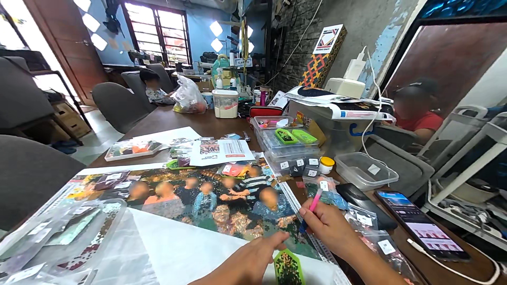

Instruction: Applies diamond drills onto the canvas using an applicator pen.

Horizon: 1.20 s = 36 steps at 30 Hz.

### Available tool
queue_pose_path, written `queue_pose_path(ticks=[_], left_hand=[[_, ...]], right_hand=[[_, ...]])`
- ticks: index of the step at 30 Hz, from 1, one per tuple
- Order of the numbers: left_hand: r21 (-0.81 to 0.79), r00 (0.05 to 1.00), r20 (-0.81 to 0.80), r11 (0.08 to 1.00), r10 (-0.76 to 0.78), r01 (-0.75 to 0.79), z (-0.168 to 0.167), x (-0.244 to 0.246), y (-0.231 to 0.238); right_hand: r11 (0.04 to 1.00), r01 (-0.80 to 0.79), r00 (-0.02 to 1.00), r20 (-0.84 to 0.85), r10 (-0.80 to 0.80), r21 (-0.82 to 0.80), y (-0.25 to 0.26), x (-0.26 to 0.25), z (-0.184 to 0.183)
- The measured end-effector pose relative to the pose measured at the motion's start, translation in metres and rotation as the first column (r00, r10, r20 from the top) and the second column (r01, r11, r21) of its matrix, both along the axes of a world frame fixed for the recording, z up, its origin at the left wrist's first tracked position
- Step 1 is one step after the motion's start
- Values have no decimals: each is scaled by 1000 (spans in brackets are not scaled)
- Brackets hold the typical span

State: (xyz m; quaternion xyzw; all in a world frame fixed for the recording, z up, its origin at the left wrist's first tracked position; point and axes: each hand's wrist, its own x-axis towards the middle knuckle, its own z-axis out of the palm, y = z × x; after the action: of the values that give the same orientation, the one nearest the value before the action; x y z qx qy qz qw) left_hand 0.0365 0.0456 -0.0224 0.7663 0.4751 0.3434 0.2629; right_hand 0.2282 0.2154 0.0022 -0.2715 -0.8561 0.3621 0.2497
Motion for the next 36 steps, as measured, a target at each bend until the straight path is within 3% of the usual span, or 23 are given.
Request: queue_pose_path(ticks=[9, 12, 15, 21, 36], left_hand=[[-20, 998, -19, 998, 52, -53, 9, 6, -2], [-14, 1000, -3, 1000, 7, -7, 2, 1, -1], [-8, 995, -37, 996, 93, -94, 9, 10, -3], [-45, 1000, -9, 999, 1, -2, 2, 0, 1], [-18, 1000, -10, 1000, -2, 2, 1, 0, 0]], right_hand=[[1000, -17, 999, 32, 17, -16, -1, 0, 1], [990, -126, 991, 41, 124, 57, 2, 3, -2], [961, -223, 975, 24, 222, 164, 5, 5, -2], [973, -156, 986, -38, 165, 171, 6, 6, -5], [978, -147, 989, -12, 150, 148, 3, 3, -6]])
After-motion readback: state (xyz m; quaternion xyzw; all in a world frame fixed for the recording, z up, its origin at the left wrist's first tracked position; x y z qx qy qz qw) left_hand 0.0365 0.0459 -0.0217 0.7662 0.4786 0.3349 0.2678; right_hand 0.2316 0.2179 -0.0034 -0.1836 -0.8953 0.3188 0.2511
